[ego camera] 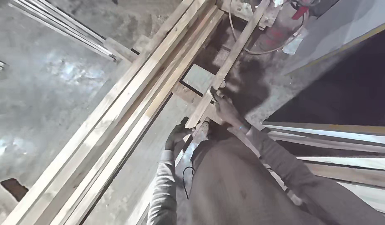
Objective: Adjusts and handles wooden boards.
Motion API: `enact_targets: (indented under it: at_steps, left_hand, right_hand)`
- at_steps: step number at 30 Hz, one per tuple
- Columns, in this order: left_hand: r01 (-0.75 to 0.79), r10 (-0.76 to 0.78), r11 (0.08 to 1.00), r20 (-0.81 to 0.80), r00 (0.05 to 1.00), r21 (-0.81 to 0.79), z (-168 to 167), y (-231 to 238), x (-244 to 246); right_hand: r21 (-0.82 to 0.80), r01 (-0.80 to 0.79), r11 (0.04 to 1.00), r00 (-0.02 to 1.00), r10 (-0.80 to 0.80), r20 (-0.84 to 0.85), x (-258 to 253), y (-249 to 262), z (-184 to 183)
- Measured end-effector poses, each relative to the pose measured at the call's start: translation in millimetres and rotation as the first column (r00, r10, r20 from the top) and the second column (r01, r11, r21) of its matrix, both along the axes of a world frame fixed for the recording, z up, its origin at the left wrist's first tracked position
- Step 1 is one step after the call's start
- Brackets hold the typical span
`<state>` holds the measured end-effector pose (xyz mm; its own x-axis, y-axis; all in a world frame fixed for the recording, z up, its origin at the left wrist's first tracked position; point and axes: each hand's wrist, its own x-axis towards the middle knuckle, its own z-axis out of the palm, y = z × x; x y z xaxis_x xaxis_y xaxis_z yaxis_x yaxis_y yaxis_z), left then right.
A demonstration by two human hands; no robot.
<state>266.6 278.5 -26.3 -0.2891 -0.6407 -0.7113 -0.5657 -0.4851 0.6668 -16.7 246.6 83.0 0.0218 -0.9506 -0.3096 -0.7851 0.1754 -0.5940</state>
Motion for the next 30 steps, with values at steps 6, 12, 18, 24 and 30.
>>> enact_targets:
  at_steps: [6, 12, 18, 24, 30]
  left_hand:
    - [0.117, -0.116, 0.992, 0.025, 0.993, -0.036, -5.3, 7.0, 14.8]
    - [0.083, 0.004, 0.992, 0.673, 0.739, -0.098, 24.9, 30.9, -37.5]
    - [0.057, 0.173, 0.961, 0.755, 0.633, -0.269, 12.8, 52.0, -58.1]
    - [0.016, 0.14, 0.979, 0.727, 0.672, -0.204, 18.2, 46.9, -56.8]
    - [-0.009, 0.281, 0.934, 0.718, 0.636, -0.357, 12.4, 85.3, -22.6]
  right_hand:
    - [-0.085, -0.125, 0.989, 0.989, 0.117, -0.089, -8.2, -6.5, -79.3]
    - [0.015, -0.042, 0.999, 0.986, 0.044, -0.163, -13.1, 4.1, -45.6]
    - [-0.035, 0.137, 0.99, 0.982, -0.14, -0.126, -62.4, -113.3, -39.0]
    - [0.265, -0.113, 0.958, 0.989, 0.133, -0.061, 52.4, 12.9, -5.2]
    - [0.277, -0.351, 0.894, 0.936, 0.336, 0.101, 54.7, 39.7, -8.9]
